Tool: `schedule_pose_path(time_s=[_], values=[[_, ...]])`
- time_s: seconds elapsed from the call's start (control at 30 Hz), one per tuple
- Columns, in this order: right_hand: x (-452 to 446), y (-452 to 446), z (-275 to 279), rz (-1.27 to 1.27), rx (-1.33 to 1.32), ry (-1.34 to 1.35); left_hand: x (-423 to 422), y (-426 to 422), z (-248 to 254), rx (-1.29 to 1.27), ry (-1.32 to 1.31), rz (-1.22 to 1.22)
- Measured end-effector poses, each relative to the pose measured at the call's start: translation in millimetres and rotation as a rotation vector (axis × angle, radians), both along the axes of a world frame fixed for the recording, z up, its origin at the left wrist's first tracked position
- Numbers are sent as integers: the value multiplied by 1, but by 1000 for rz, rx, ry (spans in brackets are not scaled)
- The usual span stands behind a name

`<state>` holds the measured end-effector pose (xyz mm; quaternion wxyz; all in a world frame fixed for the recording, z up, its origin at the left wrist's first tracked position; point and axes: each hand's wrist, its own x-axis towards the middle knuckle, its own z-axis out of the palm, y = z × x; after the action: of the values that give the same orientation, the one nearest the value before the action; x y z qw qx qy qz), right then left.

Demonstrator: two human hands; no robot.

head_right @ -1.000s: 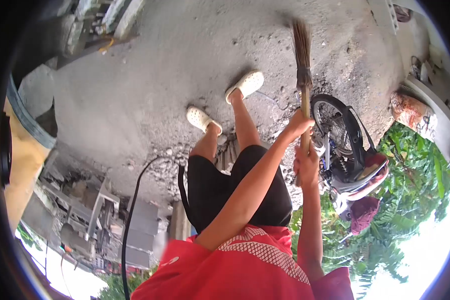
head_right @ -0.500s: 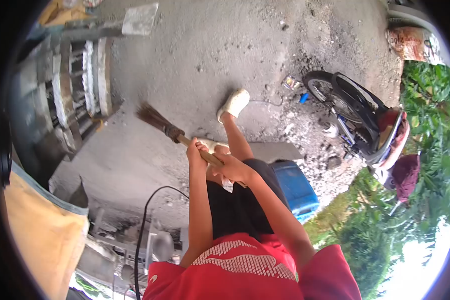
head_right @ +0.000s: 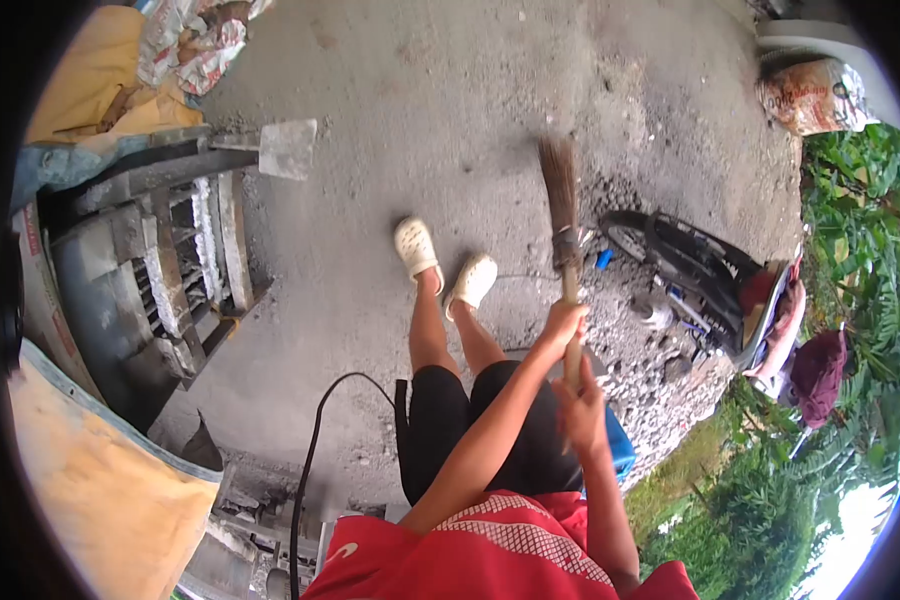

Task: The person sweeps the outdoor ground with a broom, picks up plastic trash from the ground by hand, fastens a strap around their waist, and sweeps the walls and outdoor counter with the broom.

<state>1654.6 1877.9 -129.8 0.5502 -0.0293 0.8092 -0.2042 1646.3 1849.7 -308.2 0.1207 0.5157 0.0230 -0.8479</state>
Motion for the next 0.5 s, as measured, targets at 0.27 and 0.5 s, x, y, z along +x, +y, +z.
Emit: schedule_pose_path(time_s=[0.27, 0.5], values=[[34, -113, -53, 81, -16, -673, 141, -84, -24, -206, -465, 36], [-32, -205, -142, -53, -24, -794, 109, -184, -124, -244, -576, -85]])
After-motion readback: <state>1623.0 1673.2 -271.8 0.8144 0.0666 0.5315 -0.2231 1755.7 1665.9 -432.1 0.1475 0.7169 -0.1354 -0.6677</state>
